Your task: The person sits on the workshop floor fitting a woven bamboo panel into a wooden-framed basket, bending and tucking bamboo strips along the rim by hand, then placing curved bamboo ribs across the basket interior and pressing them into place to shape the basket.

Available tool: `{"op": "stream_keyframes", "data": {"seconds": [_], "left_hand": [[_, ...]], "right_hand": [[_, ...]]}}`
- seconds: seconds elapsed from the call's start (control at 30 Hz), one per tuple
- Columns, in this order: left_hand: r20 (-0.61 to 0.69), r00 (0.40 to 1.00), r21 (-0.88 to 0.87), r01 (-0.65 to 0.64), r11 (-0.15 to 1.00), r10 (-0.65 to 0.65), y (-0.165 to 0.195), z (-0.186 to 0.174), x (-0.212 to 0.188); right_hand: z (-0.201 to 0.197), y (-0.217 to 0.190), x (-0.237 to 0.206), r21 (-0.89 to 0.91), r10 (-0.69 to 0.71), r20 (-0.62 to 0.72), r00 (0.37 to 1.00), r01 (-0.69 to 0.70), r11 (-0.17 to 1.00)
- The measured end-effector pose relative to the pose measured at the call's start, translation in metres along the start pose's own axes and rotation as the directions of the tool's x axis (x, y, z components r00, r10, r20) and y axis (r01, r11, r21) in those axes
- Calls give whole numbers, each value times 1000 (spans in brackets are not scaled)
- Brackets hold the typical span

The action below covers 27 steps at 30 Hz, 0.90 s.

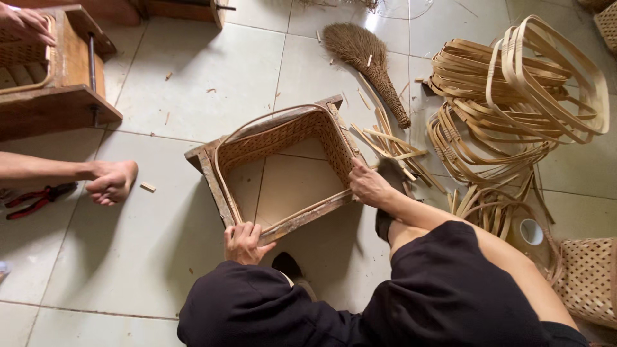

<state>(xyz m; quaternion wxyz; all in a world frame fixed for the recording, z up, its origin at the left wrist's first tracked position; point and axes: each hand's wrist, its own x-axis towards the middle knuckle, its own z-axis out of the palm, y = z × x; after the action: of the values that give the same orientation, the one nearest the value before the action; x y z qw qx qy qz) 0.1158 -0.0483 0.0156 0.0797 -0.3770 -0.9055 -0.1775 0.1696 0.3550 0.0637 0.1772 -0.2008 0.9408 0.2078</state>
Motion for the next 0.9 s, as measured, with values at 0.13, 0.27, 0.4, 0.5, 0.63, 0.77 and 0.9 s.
{"op": "stream_keyframes", "data": {"seconds": [0.13,0.27,0.4,0.5,0.63,0.77,0.9], "left_hand": [[-48,999,-4,22,1000,-22,13,9,-21],[-36,997,0,70,998,-70,28,20,-40],[-38,993,10,111,994,-111,32,23,-43],[-30,992,19,123,992,-122,31,21,-43],[-75,995,-7,68,998,-69,28,19,-42],[-30,996,-27,79,997,-80,24,18,-37],[3,994,-29,107,994,-107,27,14,-35]], "right_hand": [[3,-9,14,-44,-146,78,986,149,988],[27,-11,17,-111,-333,-32,942,327,938],[35,-11,29,-51,-343,-19,939,341,939],[15,-14,28,26,-252,46,967,251,968],[-37,-6,-15,302,-147,-227,963,213,929],[-93,43,-61,339,-229,-86,970,244,909],[-117,51,-24,527,-274,85,958,190,828]]}}
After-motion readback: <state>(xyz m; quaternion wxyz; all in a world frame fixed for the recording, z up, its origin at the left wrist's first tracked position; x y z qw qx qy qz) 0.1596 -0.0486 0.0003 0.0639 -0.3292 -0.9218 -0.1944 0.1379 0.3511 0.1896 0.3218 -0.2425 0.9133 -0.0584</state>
